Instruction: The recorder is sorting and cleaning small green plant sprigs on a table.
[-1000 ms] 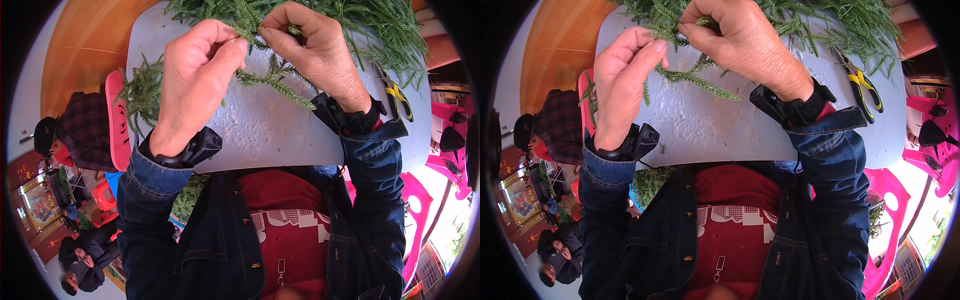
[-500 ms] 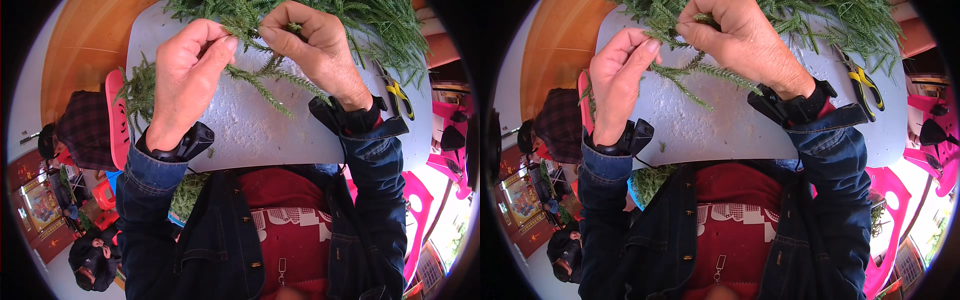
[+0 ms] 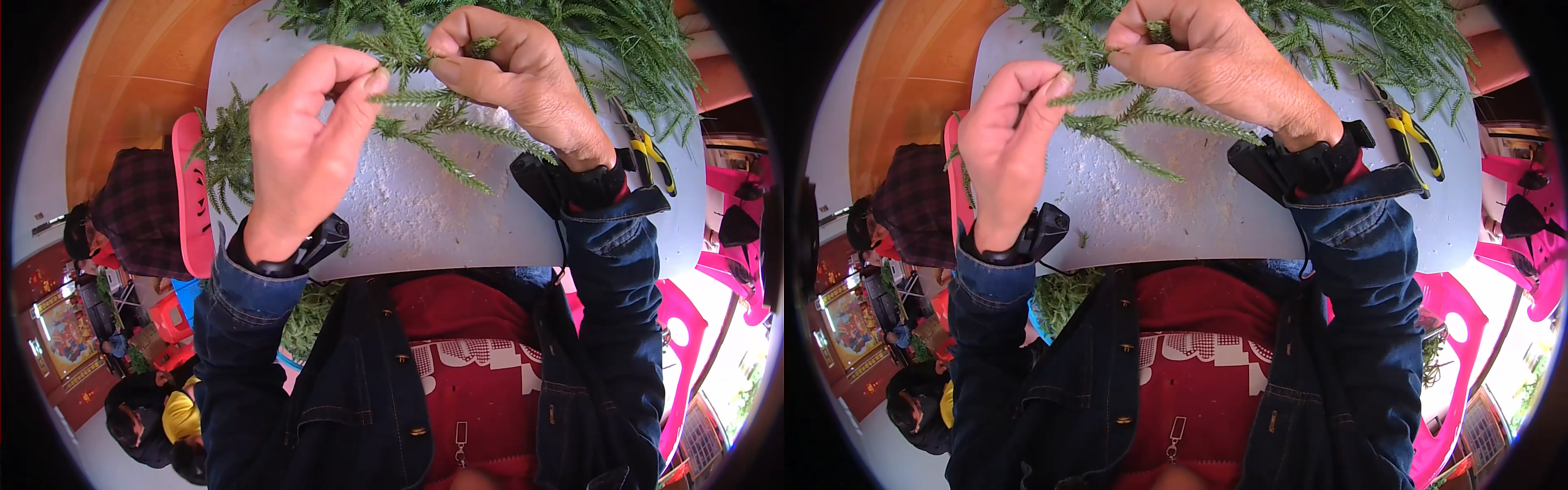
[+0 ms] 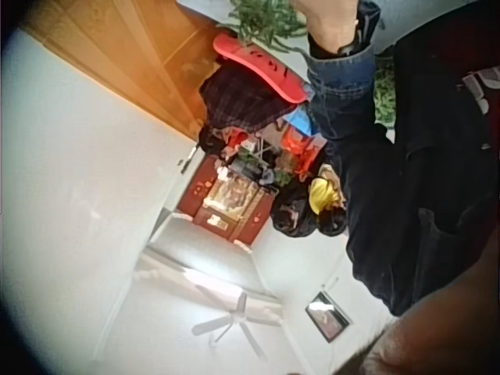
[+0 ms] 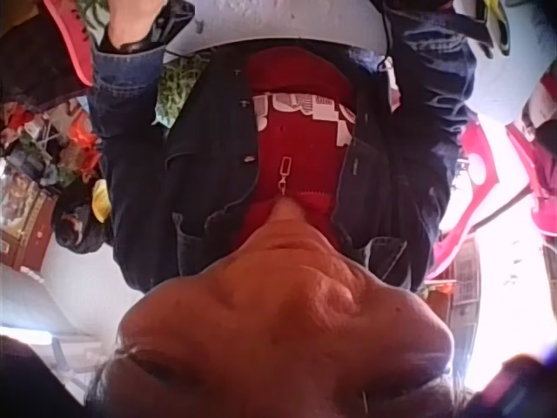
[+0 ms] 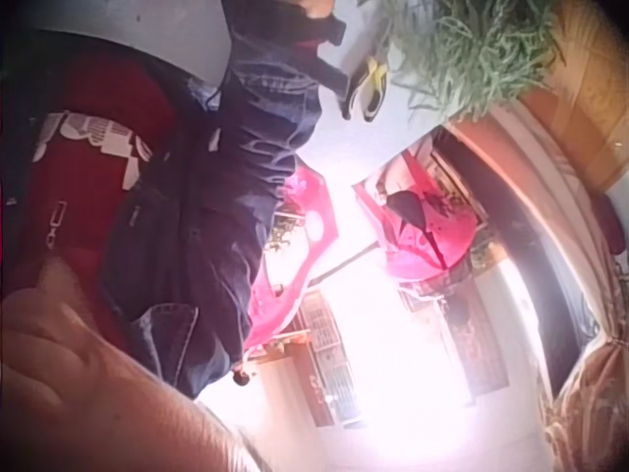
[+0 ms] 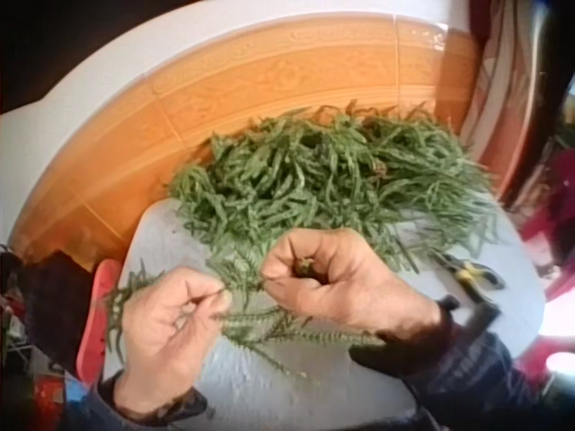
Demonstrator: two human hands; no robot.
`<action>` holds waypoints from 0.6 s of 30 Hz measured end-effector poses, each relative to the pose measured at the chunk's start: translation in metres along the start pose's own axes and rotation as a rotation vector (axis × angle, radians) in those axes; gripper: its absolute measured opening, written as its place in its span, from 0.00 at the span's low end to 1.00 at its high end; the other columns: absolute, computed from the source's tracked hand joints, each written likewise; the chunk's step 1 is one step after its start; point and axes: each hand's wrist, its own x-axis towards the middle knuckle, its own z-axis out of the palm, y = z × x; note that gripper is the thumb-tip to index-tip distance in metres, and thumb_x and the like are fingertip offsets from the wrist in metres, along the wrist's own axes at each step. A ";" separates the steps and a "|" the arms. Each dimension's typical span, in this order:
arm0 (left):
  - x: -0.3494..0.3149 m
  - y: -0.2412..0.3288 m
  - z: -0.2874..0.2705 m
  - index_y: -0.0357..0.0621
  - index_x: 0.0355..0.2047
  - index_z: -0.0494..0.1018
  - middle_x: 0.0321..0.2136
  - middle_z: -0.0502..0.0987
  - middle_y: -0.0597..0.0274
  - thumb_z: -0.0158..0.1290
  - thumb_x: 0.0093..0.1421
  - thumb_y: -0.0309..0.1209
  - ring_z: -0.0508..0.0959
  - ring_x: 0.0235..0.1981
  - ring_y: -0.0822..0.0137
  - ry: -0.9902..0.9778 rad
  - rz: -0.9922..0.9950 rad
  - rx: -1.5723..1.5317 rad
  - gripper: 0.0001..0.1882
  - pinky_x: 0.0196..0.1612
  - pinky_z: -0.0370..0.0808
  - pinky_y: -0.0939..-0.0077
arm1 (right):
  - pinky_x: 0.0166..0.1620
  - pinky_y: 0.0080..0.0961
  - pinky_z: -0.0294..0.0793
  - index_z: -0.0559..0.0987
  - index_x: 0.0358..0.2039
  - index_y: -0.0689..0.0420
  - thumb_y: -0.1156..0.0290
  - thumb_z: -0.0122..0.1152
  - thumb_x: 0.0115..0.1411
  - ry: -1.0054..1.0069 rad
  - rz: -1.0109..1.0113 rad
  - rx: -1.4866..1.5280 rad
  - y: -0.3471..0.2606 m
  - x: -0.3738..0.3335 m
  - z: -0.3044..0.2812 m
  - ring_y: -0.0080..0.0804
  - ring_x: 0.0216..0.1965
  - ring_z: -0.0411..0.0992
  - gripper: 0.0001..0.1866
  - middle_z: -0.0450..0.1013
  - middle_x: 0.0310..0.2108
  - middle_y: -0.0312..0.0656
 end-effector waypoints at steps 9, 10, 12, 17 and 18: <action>-0.003 0.007 0.001 0.34 0.31 0.71 0.23 0.70 0.72 0.52 0.57 0.26 0.67 0.25 0.82 -0.015 -0.130 -0.132 0.06 0.29 0.65 0.89 | 0.27 0.13 0.60 0.72 0.30 0.61 0.77 0.53 0.58 -0.004 -0.012 0.008 0.001 0.000 0.004 0.13 0.24 0.60 0.02 0.66 0.23 0.30; -0.003 0.007 0.001 0.34 0.31 0.71 0.23 0.70 0.71 0.52 0.58 0.26 0.67 0.25 0.82 -0.029 -0.175 -0.176 0.06 0.29 0.64 0.89 | 0.28 0.12 0.61 0.72 0.32 0.61 0.78 0.54 0.57 0.017 -0.040 -0.058 0.007 -0.001 0.002 0.13 0.25 0.61 0.02 0.66 0.25 0.29; -0.004 0.008 -0.001 0.34 0.32 0.72 0.23 0.70 0.71 0.52 0.58 0.27 0.67 0.25 0.82 -0.040 -0.220 -0.219 0.06 0.30 0.64 0.89 | 0.31 0.11 0.62 0.72 0.36 0.59 0.79 0.56 0.55 0.058 -0.097 -0.190 0.014 -0.001 0.000 0.12 0.28 0.61 0.07 0.66 0.28 0.27; -0.008 0.005 -0.010 0.35 0.32 0.72 0.24 0.70 0.70 0.51 0.58 0.29 0.67 0.26 0.80 -0.163 -0.316 -0.299 0.07 0.31 0.66 0.86 | 0.30 0.11 0.61 0.71 0.32 0.59 0.80 0.57 0.54 0.021 -0.070 -0.282 0.016 0.000 0.003 0.12 0.28 0.61 0.06 0.63 0.27 0.26; -0.010 0.006 -0.010 0.36 0.31 0.72 0.24 0.70 0.70 0.51 0.58 0.29 0.67 0.26 0.80 -0.147 -0.329 -0.322 0.08 0.31 0.66 0.85 | 0.30 0.11 0.60 0.70 0.32 0.59 0.80 0.57 0.53 0.002 -0.061 -0.277 0.017 0.001 0.003 0.12 0.28 0.61 0.06 0.63 0.27 0.26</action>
